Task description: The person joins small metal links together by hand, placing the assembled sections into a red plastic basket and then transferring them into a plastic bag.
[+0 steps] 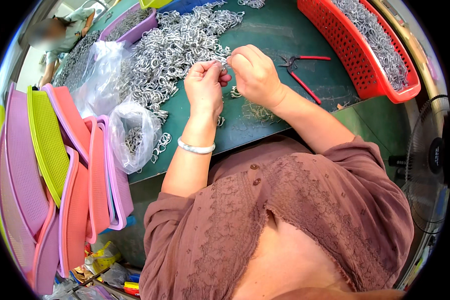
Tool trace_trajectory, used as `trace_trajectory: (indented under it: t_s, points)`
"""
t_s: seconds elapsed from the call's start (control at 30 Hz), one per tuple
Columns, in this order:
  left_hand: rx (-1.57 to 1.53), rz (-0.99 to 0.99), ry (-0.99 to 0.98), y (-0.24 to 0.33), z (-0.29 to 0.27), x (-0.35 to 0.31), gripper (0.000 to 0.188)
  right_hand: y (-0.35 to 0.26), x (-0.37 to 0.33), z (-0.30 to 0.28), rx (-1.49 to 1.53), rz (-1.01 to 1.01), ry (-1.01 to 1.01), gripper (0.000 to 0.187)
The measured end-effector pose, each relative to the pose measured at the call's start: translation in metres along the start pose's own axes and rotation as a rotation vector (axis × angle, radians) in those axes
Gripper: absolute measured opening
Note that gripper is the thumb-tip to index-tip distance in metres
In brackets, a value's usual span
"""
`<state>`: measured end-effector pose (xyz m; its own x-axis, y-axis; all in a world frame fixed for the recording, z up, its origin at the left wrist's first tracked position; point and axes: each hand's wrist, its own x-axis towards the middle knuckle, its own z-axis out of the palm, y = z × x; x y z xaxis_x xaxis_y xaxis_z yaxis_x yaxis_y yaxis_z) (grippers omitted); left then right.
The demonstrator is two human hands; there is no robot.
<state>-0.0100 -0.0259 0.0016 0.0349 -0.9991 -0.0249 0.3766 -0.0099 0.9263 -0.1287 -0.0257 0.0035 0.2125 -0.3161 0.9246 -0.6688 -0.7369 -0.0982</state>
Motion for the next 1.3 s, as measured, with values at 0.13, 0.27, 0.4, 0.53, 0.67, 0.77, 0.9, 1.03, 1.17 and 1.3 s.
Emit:
trace_trajectory:
  t_s: [0.13, 0.27, 0.4, 0.53, 0.67, 0.77, 0.9, 1.03, 1.17, 1.3]
  points:
    - [-0.074, -0.027, 0.014, 0.0, 0.004, 0.004, 0.004, 0.005, 0.01, -0.004, 0.029, 0.022, -0.06, 0.012]
    - [-0.177, -0.003, 0.041, -0.002, 0.008, 0.008, 0.004, 0.002, 0.007, 0.006, 0.147, 0.25, 0.023, 0.009]
    - [-0.092, 0.105, 0.064, -0.004, 0.008, 0.01, 0.003, 0.0, -0.001, 0.008, 0.236, 0.313, 0.048, 0.009]
    - [0.05, 0.384, 0.007, -0.004, -0.002, 0.019, 0.002, -0.003, 0.0, 0.002, 0.522, 0.508, -0.071, 0.013]
    - [0.112, 0.475, -0.014, 0.001, -0.002, 0.017, 0.001, -0.001, 0.007, -0.003, 0.515, 0.523, -0.104, 0.017]
    - [0.137, 0.532, -0.035, 0.002, -0.003, 0.016, 0.001, 0.0, 0.008, -0.006, 0.458, 0.486, -0.159, 0.018]
    - [0.119, 0.525, -0.033, 0.005, 0.0, 0.012, 0.003, 0.003, 0.005, -0.002, 0.802, 0.703, -0.183, 0.016]
    - [0.185, 0.56, -0.057, 0.002, -0.003, 0.016, 0.004, 0.0, 0.01, -0.007, 1.035, 0.84, -0.297, 0.011]
    - [-0.034, 0.34, -0.109, 0.004, -0.008, 0.015, 0.005, -0.007, 0.018, -0.012, 0.96, 0.889, -0.321, 0.007]
    - [-0.104, 0.199, -0.153, 0.006, -0.009, 0.015, 0.004, -0.004, 0.012, -0.01, 0.903, 0.764, -0.29, 0.006]
